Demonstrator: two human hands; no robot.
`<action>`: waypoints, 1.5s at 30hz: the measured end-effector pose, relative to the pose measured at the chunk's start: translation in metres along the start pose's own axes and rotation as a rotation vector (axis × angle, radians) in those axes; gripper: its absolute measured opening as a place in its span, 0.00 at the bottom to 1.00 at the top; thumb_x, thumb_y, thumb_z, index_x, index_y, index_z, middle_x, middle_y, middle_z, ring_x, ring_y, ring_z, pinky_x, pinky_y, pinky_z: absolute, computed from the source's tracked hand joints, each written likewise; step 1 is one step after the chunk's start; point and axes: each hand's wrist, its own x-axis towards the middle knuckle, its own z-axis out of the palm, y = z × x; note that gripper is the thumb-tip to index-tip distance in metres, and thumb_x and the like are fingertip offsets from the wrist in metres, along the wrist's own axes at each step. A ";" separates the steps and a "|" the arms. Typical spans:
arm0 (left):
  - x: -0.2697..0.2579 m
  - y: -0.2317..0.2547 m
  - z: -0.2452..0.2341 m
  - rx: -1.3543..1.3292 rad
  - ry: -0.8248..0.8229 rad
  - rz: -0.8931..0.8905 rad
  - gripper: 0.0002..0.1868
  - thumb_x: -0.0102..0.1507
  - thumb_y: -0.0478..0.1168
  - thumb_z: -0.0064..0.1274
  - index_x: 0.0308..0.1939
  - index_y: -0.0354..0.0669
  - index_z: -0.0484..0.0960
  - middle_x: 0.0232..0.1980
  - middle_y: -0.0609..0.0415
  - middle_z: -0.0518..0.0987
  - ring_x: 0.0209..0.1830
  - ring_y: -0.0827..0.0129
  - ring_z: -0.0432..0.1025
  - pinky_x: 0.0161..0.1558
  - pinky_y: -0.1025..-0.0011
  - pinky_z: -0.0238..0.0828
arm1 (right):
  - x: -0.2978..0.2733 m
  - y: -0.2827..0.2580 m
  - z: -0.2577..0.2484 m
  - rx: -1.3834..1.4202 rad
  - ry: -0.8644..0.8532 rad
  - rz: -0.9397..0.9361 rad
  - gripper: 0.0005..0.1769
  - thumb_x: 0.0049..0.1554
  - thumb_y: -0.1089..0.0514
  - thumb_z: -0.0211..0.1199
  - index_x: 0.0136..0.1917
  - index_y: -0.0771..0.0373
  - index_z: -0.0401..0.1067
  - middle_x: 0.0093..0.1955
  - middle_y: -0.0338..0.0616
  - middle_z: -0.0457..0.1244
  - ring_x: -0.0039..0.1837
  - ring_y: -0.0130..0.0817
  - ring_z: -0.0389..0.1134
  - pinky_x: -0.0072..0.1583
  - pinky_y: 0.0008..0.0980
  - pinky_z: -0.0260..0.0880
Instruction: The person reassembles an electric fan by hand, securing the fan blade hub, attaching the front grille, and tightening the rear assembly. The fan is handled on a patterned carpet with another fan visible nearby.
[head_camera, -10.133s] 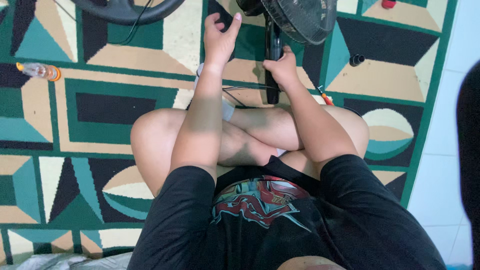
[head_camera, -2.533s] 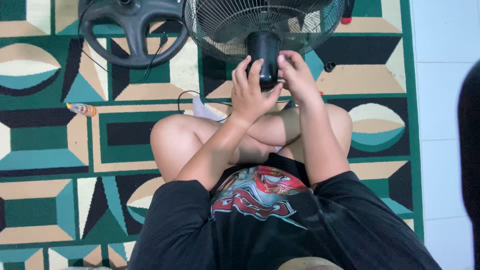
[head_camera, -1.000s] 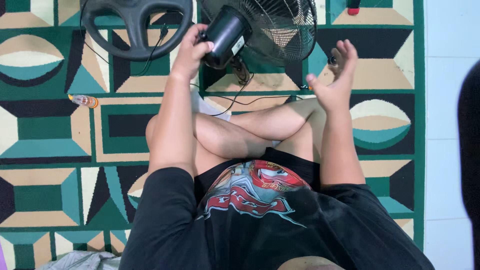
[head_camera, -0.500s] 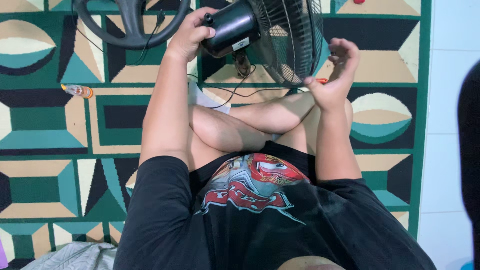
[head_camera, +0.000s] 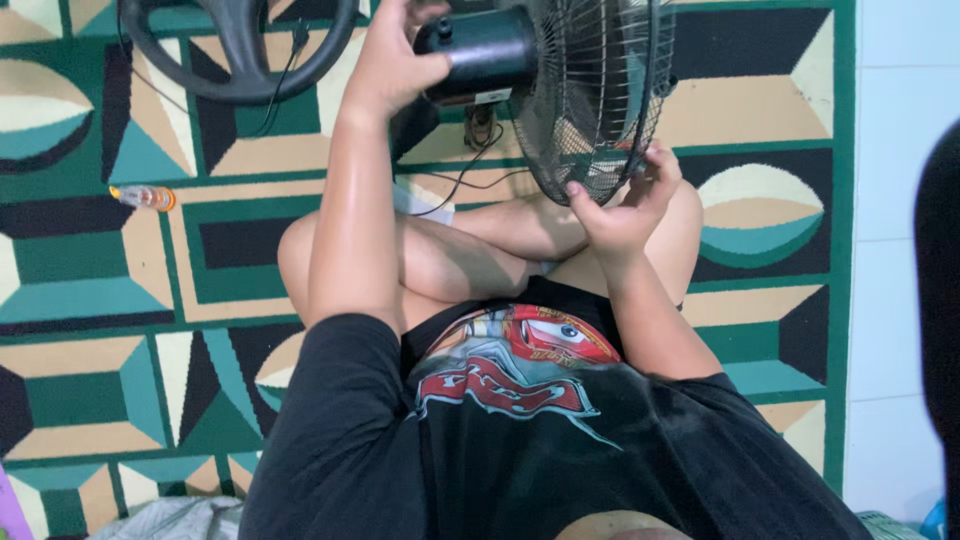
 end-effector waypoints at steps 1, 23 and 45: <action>-0.003 0.013 0.004 0.255 0.095 0.054 0.35 0.58 0.41 0.67 0.67 0.36 0.70 0.65 0.43 0.73 0.69 0.51 0.66 0.74 0.59 0.61 | 0.001 0.001 0.001 0.018 -0.006 0.012 0.50 0.50 0.67 0.81 0.74 0.58 0.49 0.74 0.48 0.52 0.73 0.39 0.59 0.74 0.38 0.63; -0.022 0.012 0.035 0.591 0.408 0.090 0.13 0.74 0.40 0.51 0.60 0.40 0.71 0.52 0.45 0.80 0.53 0.47 0.75 0.56 0.59 0.72 | 0.007 -0.026 0.030 -0.194 -0.069 -0.187 0.56 0.48 0.63 0.83 0.76 0.53 0.46 0.78 0.53 0.47 0.76 0.46 0.56 0.76 0.42 0.60; -0.055 -0.020 0.008 0.421 0.542 0.076 0.26 0.72 0.33 0.50 0.73 0.40 0.64 0.49 0.46 0.84 0.51 0.60 0.80 0.60 0.67 0.75 | 0.071 -0.204 0.045 -0.416 -0.837 -0.599 0.20 0.49 0.44 0.79 0.40 0.56 0.71 0.39 0.39 0.64 0.38 0.40 0.65 0.41 0.38 0.61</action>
